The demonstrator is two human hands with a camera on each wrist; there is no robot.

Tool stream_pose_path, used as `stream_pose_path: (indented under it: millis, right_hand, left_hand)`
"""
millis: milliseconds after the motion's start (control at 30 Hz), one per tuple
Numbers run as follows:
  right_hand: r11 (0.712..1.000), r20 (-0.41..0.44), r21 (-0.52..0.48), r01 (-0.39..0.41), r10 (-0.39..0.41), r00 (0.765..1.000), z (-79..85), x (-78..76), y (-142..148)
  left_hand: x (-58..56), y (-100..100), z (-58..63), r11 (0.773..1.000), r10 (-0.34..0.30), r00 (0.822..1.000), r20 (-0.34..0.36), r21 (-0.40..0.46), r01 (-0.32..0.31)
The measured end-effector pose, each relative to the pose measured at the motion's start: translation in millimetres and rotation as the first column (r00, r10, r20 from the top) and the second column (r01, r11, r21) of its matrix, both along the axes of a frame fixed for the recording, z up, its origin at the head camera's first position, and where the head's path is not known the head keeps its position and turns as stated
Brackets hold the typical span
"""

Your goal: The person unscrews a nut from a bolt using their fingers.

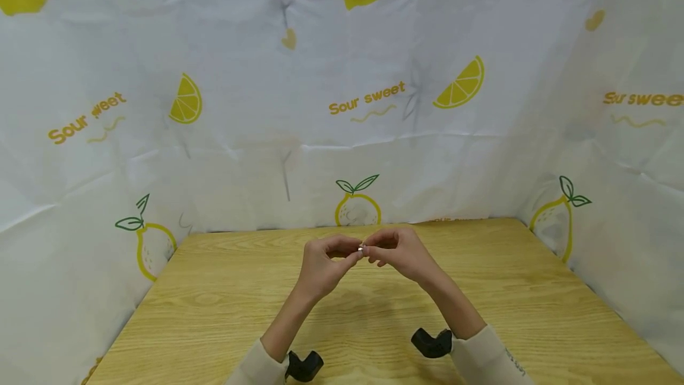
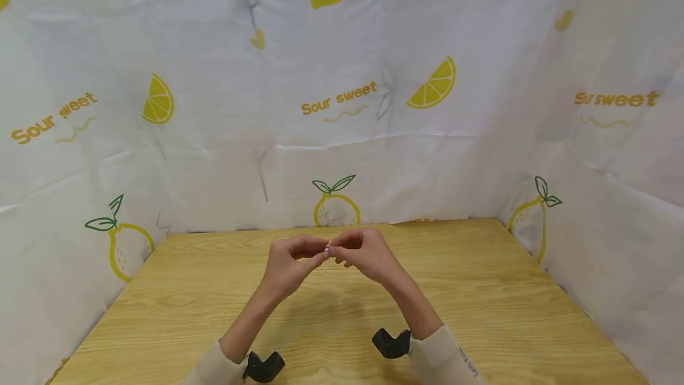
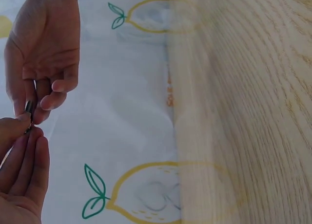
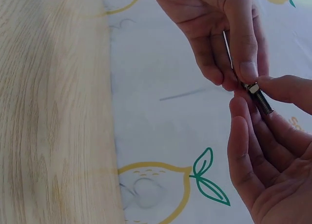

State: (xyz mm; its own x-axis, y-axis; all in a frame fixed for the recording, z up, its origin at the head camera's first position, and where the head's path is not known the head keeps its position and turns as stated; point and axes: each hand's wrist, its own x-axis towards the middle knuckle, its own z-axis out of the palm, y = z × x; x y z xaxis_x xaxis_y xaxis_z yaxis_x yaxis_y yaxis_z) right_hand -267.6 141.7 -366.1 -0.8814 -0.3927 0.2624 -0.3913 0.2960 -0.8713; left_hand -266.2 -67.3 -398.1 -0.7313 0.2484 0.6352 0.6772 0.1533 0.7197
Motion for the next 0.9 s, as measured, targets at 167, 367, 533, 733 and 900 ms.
stream_pose_path:
  millis: [167, 367, 533, 733, 900]
  right_hand:
    - [1.0, -0.012, -0.017, 0.0, 0.0, 1.0, 1.5, 1.0, -1.4]
    - [1.0, -0.055, -0.01, 0.001, -0.002, 0.998, 0.9, 0.8, -2.5]
    - [1.0, -0.092, -0.011, 0.005, -0.006, 0.996, -0.2, 1.7, -2.3]
    - [0.999, -0.117, -0.034, -0.008, 0.004, 0.993, -1.0, 2.1, -0.9]
    - [0.998, -0.093, -0.055, -0.029, 0.024, 0.995, -0.9, 1.3, 0.9]
  left_hand:
    - [0.5, -0.2, 0.7, 1.0, 0.01, 1.0, 0.001, 0.0, -0.01]
    - [1.7, -1.8, 2.2, 1.0, 0.014, 1.0, 0.01, -0.015, -0.014]
    - [2.8, -1.6, 2.7, 1.0, 0.021, 1.0, 0.005, -0.016, -0.021]
    - [1.6, -0.5, 2.2, 0.999, 0.03, 1.0, 0.007, -0.019, -0.03]
    - [0.9, -0.5, 2.0, 0.999, 0.032, 0.999, -0.015, -0.015, -0.032]
